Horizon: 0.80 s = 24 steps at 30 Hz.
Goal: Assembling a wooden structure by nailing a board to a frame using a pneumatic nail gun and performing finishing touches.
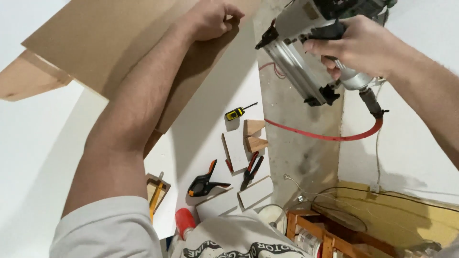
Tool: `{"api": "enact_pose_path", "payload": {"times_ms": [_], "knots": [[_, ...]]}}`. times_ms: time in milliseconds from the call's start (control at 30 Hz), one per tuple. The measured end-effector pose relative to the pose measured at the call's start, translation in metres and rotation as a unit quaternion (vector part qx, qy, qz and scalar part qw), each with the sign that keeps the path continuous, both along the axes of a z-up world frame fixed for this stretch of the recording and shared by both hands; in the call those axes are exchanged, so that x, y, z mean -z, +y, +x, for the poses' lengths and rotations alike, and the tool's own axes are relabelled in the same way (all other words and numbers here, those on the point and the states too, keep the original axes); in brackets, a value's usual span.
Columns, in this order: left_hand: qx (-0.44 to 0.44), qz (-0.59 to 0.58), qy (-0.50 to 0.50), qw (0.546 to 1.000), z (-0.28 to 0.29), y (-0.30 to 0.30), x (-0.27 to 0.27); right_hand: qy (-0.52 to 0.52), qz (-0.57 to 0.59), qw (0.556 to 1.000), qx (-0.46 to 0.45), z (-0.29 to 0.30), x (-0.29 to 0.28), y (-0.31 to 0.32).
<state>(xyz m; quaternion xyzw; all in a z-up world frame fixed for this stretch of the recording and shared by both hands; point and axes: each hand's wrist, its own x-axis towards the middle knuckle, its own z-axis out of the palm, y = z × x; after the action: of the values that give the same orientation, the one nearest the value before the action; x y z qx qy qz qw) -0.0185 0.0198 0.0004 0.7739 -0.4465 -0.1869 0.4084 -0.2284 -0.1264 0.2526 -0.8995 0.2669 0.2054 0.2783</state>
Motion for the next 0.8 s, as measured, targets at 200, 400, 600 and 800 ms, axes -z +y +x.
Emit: {"api": "enact_pose_path", "payload": {"times_ms": [200,400,600,800], "knots": [[0.029,-0.015,-0.081,0.996,-0.041,0.057,-0.001,0.020,-0.004,0.999,-0.046,-0.012,-0.003,0.060],[0.074,-0.069,-0.028,0.994,-0.061,0.086,0.005,0.024,0.020,0.998,-0.057,-0.001,0.014,0.080],[0.058,-0.052,-0.047,0.996,-0.069,0.100,-0.009,0.030,-0.012,0.998,-0.051,0.000,0.015,0.091],[0.038,-0.047,-0.059,0.996,-0.069,0.100,-0.009,0.032,-0.011,0.998,-0.061,0.008,0.018,0.088]]}}
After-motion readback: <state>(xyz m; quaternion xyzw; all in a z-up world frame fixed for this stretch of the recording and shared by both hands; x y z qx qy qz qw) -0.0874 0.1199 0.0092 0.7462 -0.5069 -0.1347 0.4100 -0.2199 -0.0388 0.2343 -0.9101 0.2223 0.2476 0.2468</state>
